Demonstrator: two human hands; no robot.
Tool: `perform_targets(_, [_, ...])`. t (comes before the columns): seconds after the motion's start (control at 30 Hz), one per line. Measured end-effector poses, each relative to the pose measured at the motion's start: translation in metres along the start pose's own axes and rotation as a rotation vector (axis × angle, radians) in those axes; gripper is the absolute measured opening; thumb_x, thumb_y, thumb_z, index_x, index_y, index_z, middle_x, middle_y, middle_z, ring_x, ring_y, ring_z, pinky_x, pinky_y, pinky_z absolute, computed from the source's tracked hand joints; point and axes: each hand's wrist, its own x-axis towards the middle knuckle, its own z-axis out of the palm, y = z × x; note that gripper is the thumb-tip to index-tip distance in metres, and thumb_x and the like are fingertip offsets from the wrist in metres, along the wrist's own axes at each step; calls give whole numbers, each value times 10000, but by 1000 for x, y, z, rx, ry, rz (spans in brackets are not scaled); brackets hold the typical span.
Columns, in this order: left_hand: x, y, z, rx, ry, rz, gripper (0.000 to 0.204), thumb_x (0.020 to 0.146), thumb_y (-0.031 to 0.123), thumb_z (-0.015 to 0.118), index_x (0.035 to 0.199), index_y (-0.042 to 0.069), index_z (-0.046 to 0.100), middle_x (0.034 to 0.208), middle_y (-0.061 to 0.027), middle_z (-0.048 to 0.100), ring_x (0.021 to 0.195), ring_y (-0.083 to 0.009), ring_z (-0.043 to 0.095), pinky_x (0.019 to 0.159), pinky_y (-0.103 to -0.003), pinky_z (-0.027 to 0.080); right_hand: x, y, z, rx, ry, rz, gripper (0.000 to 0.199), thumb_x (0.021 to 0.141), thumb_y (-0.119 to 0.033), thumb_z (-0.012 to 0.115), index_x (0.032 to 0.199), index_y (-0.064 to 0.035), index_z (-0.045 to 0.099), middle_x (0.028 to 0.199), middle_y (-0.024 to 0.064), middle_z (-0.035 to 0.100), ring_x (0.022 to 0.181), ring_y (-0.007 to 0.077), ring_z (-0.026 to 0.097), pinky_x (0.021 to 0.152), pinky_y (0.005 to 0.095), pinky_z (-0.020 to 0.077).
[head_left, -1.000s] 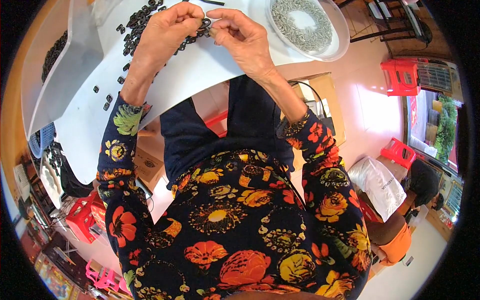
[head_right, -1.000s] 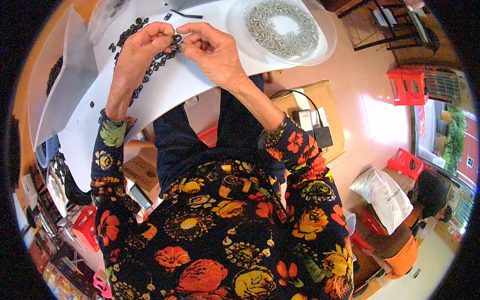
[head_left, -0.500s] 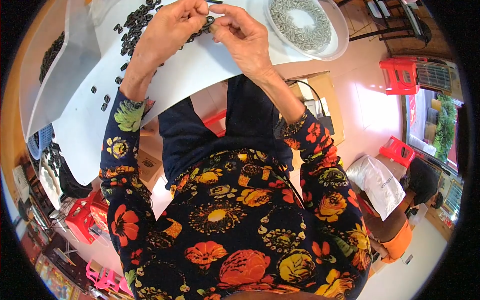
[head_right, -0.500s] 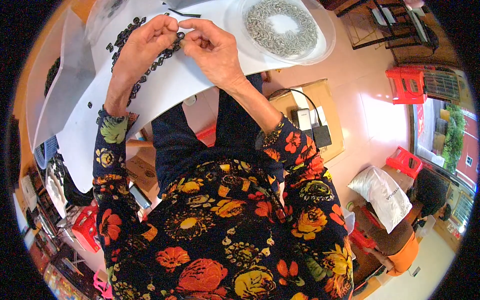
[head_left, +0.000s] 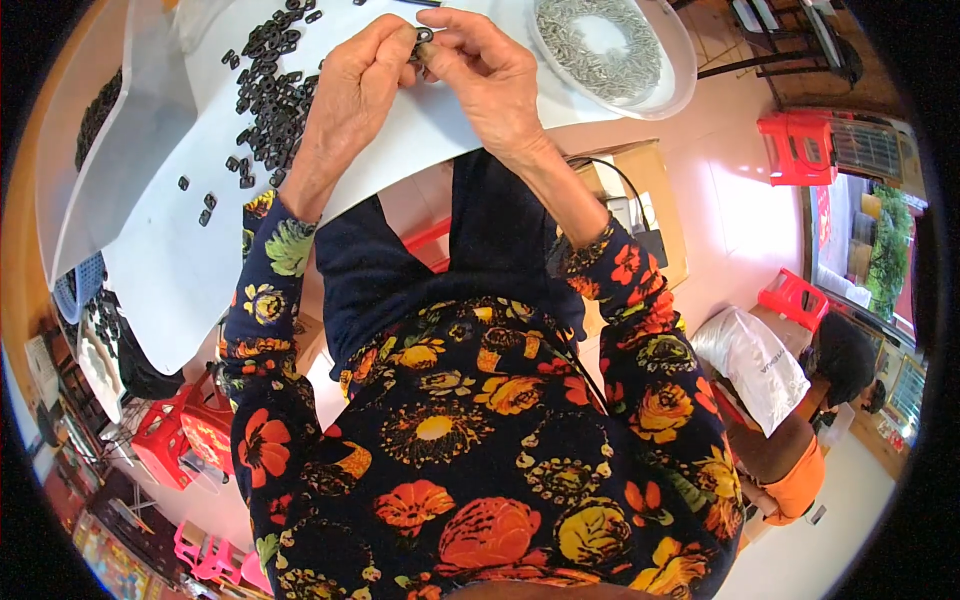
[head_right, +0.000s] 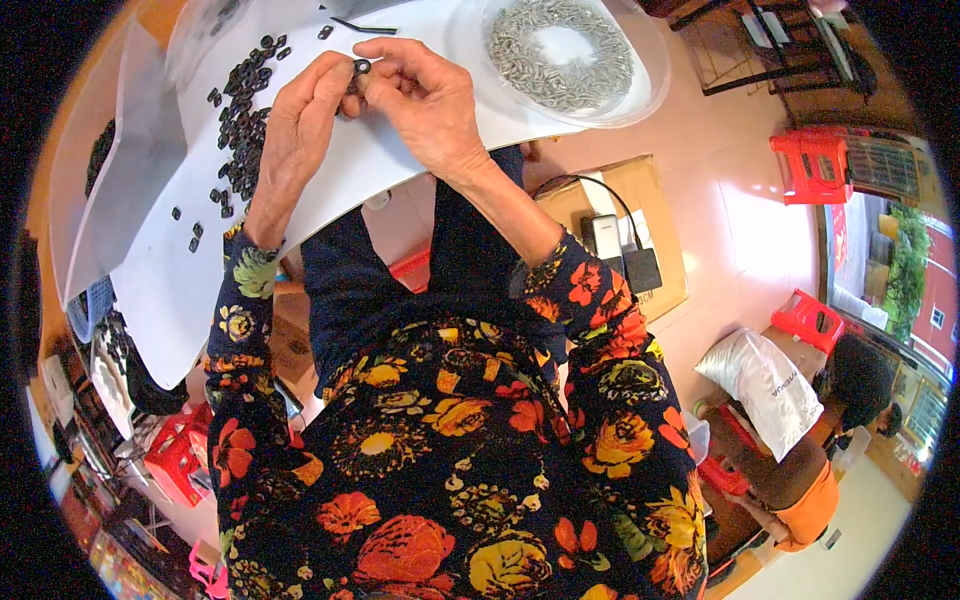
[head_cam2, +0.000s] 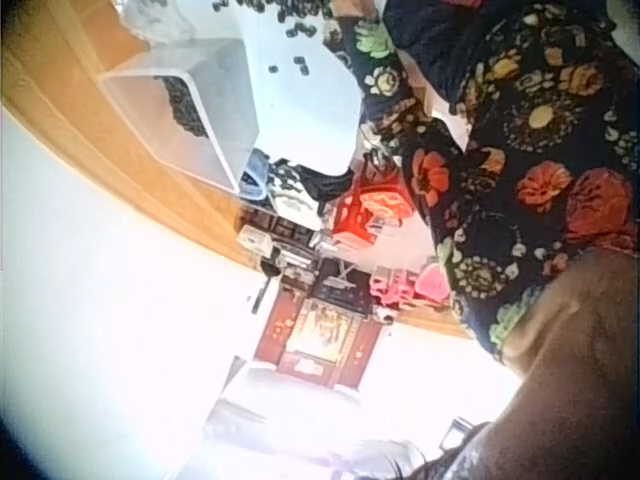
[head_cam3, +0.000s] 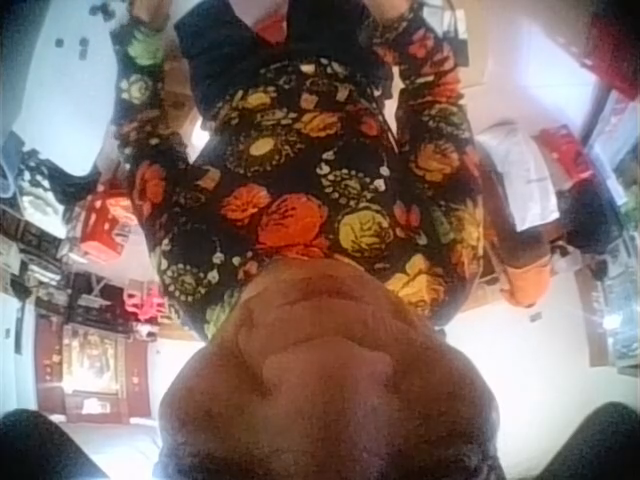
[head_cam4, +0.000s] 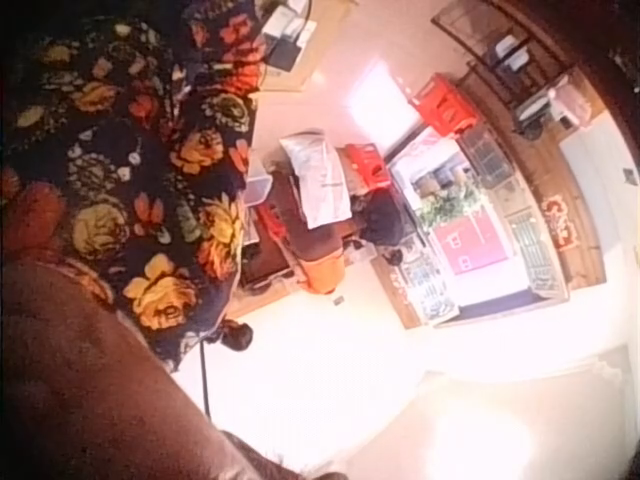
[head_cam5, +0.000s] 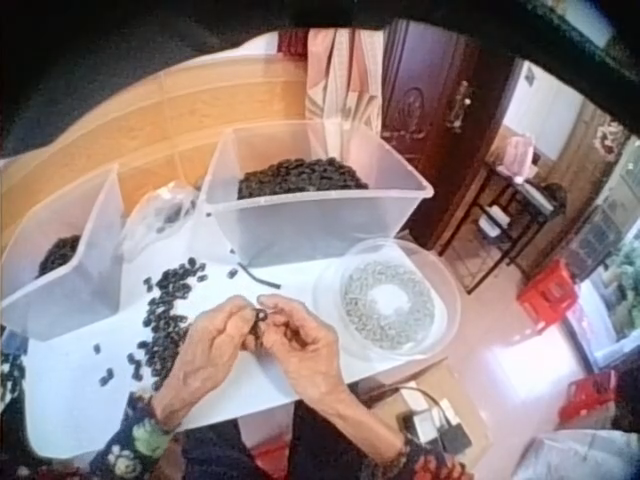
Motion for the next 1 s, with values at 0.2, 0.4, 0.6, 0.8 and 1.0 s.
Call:
perform_targets(0.2, [-5, 0, 6, 66, 137, 26, 251, 959, 217, 443, 851, 22, 559, 599, 0, 491, 572, -74, 440, 522, -244, 372, 0, -1, 0, -71, 27, -7, 233, 830, -2, 605, 1062, -21, 604, 811, 30, 639, 707, 57, 585, 641, 197, 482])
perform_targets(0.4, [-7, 0, 10, 28, 210, 29, 265, 953, 214, 456, 807, 21, 566, 587, 4, 501, 558, -67, 433, 510, -240, 364, 0, -1, 2, -65, 54, 3, 221, 821, -5, 606, 1042, -18, 611, 815, 34, 641, 710, 62, 589, 645, 193, 484])
perform_targets(0.6, [-8, 0, 13, -14, 183, 16, 267, 950, 202, 453, 778, 21, 547, 586, 12, 488, 552, -62, 422, 498, -243, 356, -3, -6, 4, -81, 74, 19, 217, 820, -1, 605, 1037, -14, 613, 813, 30, 636, 707, 59, 588, 646, 193, 487])
perform_targets(0.8, [-8, -10, 11, -25, 177, 26, 263, 953, 209, 451, 796, 18, 539, 593, 7, 480, 559, -64, 429, 513, -243, 378, -2, -5, 4, -116, 1, 34, 277, 809, -1, 622, 1086, -20, 609, 778, -6, 598, 701, 48, 555, 640, 191, 472])
perform_targets(1.0, [-8, -7, 5, -53, 106, 21, 258, 955, 212, 454, 846, -1, 550, 652, -3, 504, 605, -64, 465, 560, -221, 425, 3, -7, -12, -285, -256, 44, 358, 825, -24, 644, 1178, -54, 593, 887, -9, 583, 719, 53, 528, 682, 197, 469])
